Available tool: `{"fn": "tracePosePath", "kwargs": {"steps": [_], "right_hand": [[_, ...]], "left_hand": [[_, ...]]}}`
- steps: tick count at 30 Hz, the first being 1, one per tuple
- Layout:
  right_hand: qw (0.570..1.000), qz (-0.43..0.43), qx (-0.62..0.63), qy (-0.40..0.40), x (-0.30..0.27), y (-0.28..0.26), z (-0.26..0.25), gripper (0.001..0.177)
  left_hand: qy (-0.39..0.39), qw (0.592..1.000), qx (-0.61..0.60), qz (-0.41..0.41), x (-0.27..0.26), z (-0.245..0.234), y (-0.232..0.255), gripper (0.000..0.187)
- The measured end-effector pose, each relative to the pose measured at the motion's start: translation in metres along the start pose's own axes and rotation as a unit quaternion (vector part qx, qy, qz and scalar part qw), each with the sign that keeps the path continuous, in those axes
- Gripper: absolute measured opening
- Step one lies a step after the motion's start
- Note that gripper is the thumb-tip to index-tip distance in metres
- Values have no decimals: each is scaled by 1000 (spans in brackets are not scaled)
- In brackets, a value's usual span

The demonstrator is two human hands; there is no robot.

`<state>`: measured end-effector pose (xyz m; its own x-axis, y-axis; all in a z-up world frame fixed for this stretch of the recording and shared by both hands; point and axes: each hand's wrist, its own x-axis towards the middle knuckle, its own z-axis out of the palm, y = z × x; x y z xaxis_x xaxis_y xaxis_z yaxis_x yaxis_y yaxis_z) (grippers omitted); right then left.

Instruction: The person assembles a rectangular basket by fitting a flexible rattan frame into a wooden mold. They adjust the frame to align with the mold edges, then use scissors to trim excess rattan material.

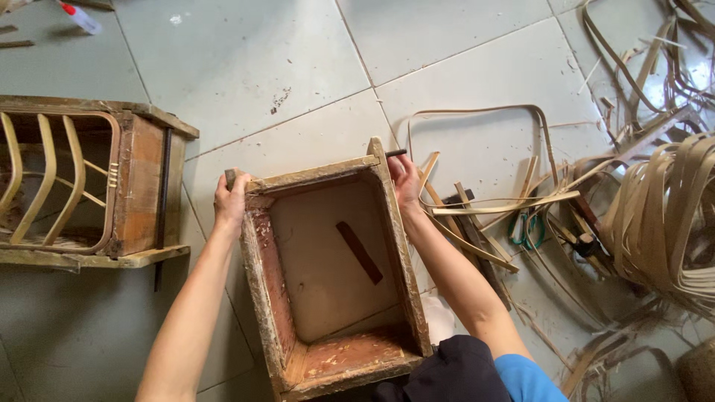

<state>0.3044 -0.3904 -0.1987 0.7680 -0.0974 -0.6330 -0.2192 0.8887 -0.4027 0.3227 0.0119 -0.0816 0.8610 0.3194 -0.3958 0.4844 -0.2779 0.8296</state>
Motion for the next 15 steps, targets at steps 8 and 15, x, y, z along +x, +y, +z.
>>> {"fn": "tracePosePath", "kwargs": {"steps": [8, 15], "right_hand": [[999, 22, 1, -25, 6, -1, -12, 33], [999, 24, -24, -17, -4, -8, 5, 44]], "left_hand": [[10, 1000, 8, 0, -3, 1, 6, 55], [-5, 999, 36, -30, -11, 0, 23, 50]]}}
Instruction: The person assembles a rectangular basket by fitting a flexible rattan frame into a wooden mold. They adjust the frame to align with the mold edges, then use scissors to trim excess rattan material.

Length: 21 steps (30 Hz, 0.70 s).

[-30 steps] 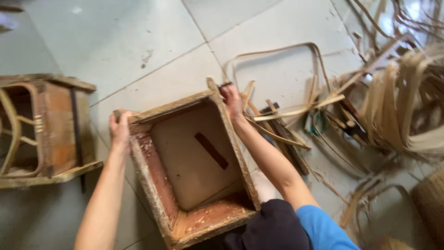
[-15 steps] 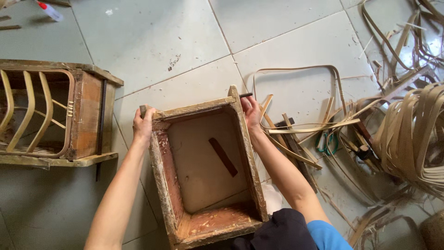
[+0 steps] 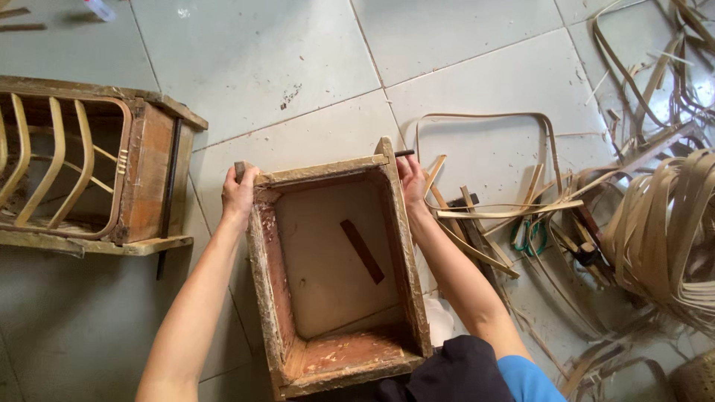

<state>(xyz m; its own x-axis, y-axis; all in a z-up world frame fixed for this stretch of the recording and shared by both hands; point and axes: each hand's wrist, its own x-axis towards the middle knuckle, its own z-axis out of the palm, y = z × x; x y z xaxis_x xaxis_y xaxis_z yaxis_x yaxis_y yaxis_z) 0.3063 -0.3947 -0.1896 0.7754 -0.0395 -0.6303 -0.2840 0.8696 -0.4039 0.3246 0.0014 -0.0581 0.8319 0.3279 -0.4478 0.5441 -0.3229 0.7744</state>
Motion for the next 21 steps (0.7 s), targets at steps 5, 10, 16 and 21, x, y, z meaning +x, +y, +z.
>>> {"fn": "tracePosePath", "kwargs": {"steps": [5, 10, 16, 21], "right_hand": [[998, -55, -14, -13, 10, 2, -1, 35], [999, -36, -21, 5, 0, 2, 0, 39], [1000, 15, 4, -11, -16, -1, 17, 44], [999, -12, -29, -4, 1, -1, 9, 42]], "left_hand": [[6, 1000, 2, -2, 5, 1, -2, 51], [32, 999, 22, 9, 10, 4, -13, 63], [107, 985, 137, -16, 9, 6, -15, 84], [72, 986, 133, -76, 7, 1, -7, 86]]}}
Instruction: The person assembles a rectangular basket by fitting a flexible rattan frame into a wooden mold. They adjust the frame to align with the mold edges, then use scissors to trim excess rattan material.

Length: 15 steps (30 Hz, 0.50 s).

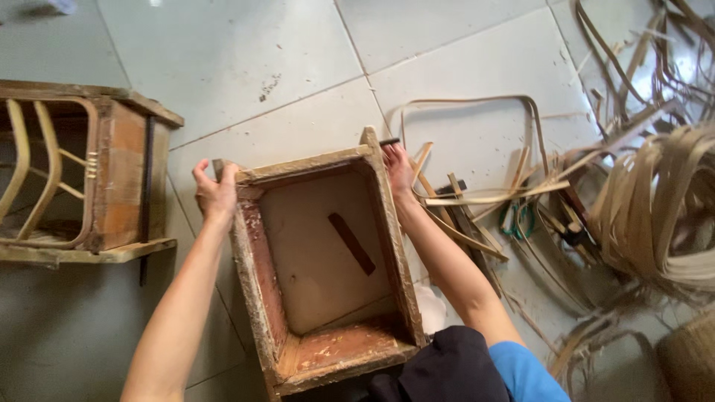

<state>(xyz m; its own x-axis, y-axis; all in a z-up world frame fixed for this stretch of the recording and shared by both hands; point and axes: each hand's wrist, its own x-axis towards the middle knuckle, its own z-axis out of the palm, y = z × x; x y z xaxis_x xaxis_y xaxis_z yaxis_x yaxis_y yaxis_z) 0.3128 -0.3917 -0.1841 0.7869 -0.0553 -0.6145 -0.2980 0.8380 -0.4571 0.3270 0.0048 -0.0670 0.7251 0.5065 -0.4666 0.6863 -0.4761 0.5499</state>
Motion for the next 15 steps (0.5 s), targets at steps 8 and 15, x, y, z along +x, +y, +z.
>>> {"fn": "tracePosePath", "kwargs": {"steps": [8, 15], "right_hand": [[999, -27, 7, 39, 0, 9, -15, 42], [994, -74, -58, 53, 0, 14, -10, 41]], "left_hand": [[31, 993, -60, 97, 4, 1, -10, 71], [40, 994, -34, 98, 5, -1, -9, 62]]}}
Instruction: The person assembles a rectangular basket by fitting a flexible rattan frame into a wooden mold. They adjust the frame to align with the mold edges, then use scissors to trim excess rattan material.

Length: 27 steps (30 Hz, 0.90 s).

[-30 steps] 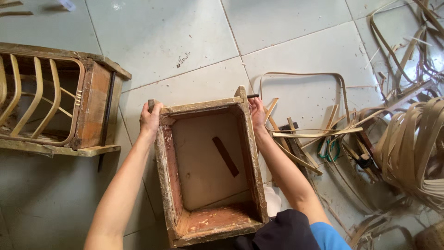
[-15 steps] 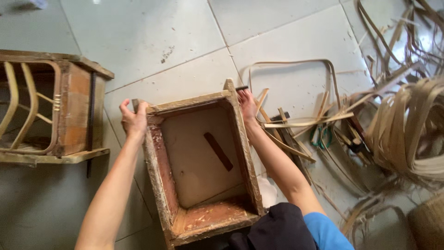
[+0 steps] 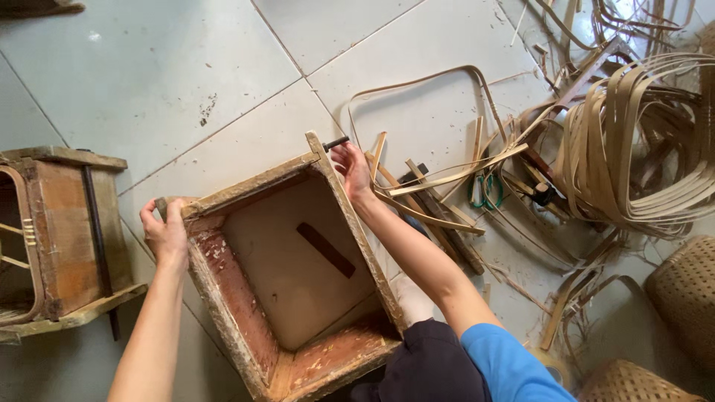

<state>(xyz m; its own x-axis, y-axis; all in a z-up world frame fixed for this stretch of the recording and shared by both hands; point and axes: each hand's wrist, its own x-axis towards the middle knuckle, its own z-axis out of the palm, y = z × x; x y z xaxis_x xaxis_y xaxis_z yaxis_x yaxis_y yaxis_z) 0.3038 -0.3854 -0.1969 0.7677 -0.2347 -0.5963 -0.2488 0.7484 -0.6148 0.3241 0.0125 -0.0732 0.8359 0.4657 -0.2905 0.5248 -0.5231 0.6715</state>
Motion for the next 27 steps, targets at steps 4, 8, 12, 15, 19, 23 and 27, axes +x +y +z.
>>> {"fn": "tracePosePath", "kwargs": {"steps": [4, 8, 12, 15, 19, 23, 27], "right_hand": [[997, 47, 56, -34, 4, 3, -5, 43], [1000, -24, -2, -2, 3, -3, 0, 41], [998, 35, 48, 30, -14, -9, 12, 34], [969, -176, -170, 13, -27, -20, 19, 22], [564, -547, -618, -25, -23, -39, 21, 14], [550, -399, -725, -112, 12, -57, 32, 21], [507, -371, -762, -158, 26, -65, 35, 29]], "left_hand": [[-14, 1000, -17, -2, -5, -2, 4, 61], [-16, 1000, 2, -14, -2, 0, 2, 62], [-1, 1000, -18, 20, 0, 0, -5, 61], [-2, 1000, -1, 30, -1, 0, -2, 58], [-44, 999, -18, 4, -3, -4, 5, 55], [-59, 998, -15, -17, -4, -5, 9, 56], [-54, 998, -20, 15, 2, -1, 5, 59]]}}
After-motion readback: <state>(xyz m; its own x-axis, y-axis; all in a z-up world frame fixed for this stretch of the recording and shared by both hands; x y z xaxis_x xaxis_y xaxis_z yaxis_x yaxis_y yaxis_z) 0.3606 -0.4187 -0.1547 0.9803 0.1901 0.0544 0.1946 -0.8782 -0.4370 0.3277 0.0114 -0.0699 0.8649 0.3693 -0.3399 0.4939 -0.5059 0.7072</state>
